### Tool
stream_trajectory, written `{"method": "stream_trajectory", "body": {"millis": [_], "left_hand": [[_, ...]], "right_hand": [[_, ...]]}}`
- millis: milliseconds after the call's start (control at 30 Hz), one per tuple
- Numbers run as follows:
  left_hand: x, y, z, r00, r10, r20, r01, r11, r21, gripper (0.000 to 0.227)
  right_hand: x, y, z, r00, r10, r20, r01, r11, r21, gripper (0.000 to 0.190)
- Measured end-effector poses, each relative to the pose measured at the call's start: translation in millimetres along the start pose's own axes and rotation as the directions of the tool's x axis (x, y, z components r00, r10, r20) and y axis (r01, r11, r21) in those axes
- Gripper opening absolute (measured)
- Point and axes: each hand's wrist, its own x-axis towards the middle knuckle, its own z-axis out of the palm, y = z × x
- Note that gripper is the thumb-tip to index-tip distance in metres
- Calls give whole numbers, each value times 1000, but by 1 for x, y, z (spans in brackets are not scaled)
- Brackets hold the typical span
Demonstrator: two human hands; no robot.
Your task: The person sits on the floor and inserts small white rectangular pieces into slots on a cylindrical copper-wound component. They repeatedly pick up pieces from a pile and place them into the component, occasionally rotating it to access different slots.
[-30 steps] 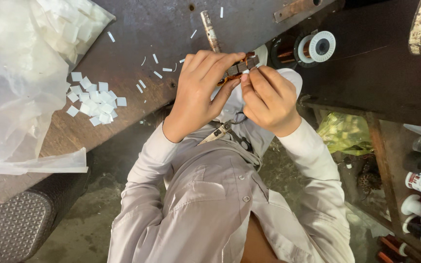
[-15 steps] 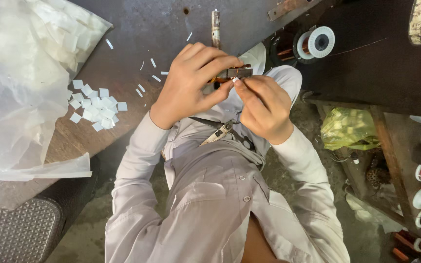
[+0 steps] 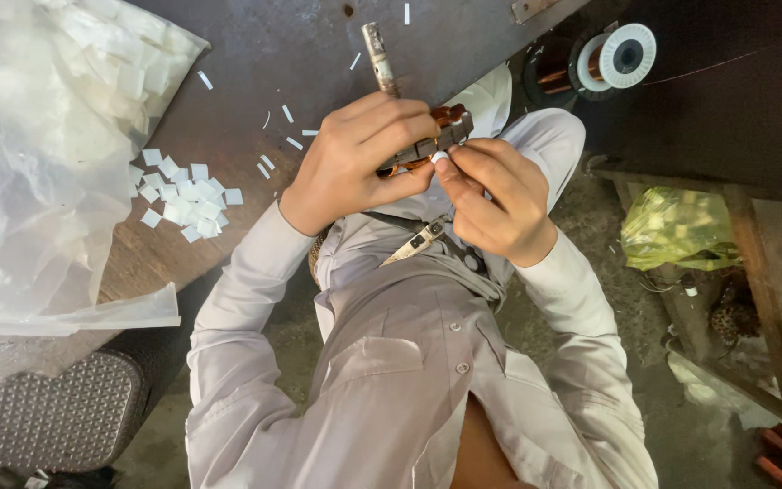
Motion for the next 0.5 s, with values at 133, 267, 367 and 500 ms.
{"method": "stream_trajectory", "body": {"millis": [133,267,367,500], "left_hand": [[-2,-1,3,1000,14,-27,-13,999,38,39],[-4,1,6,999,-1,-48,2,1000,27,40],[-5,2,8,998,-2,-61,3,1000,16,38],[-7,1,11,996,-6,-91,7,1000,11,39]], "right_hand": [[3,1,1,997,-79,20,79,996,-41,16],[8,1,-2,989,-126,74,132,987,-88,17],[11,1,-6,976,-152,158,176,973,-152,17],[9,5,-5,973,-163,166,191,967,-171,18]]}}
